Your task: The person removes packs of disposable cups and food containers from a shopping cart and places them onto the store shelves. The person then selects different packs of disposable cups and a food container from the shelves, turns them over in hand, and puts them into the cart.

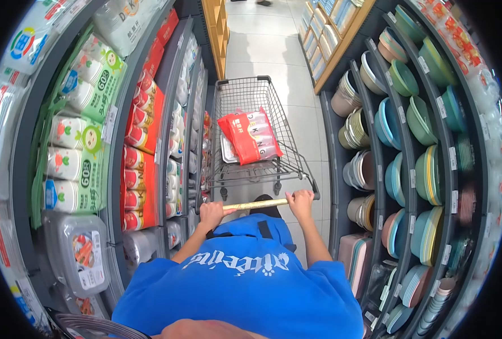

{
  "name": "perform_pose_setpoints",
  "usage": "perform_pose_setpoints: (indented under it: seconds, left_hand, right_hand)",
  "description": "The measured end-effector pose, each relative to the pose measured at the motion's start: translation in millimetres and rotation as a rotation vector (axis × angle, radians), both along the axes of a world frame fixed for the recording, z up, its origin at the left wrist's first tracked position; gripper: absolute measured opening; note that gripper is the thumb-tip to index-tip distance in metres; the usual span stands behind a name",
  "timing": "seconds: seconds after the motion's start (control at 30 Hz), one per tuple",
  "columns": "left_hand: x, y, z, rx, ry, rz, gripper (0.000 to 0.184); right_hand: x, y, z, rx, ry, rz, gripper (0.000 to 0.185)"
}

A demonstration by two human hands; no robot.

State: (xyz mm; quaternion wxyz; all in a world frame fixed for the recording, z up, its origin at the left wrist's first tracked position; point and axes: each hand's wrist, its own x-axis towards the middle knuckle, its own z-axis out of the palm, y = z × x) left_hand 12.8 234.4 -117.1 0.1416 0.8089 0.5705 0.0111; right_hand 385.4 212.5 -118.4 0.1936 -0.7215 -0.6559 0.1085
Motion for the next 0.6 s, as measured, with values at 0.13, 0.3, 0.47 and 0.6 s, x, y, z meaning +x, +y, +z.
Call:
perform_pose_setpoints:
  seconds: [0.13, 0.3, 0.47, 0.6]
  left_hand:
    - [4, 45, -4, 0.041, 0.014, 0.035, 0.072]
    - [2, 124, 7, -0.002, -0.003, 0.092, 0.070]
    - [10, 198, 33, -0.129, -0.018, 0.197, 0.068]
    - [17, 268, 24, -0.280, -0.003, 0.443, 0.066]
  right_hand:
    - [3, 60, 2, -0.064, -0.022, 0.029, 0.042]
    - [4, 146, -9, -0.069, -0.096, 0.059, 0.044]
    - [-1, 229, -10, -0.029, -0.187, 0.090, 0.042]
    - [-5, 299, 0, -0.108, -0.273, 0.135, 0.042]
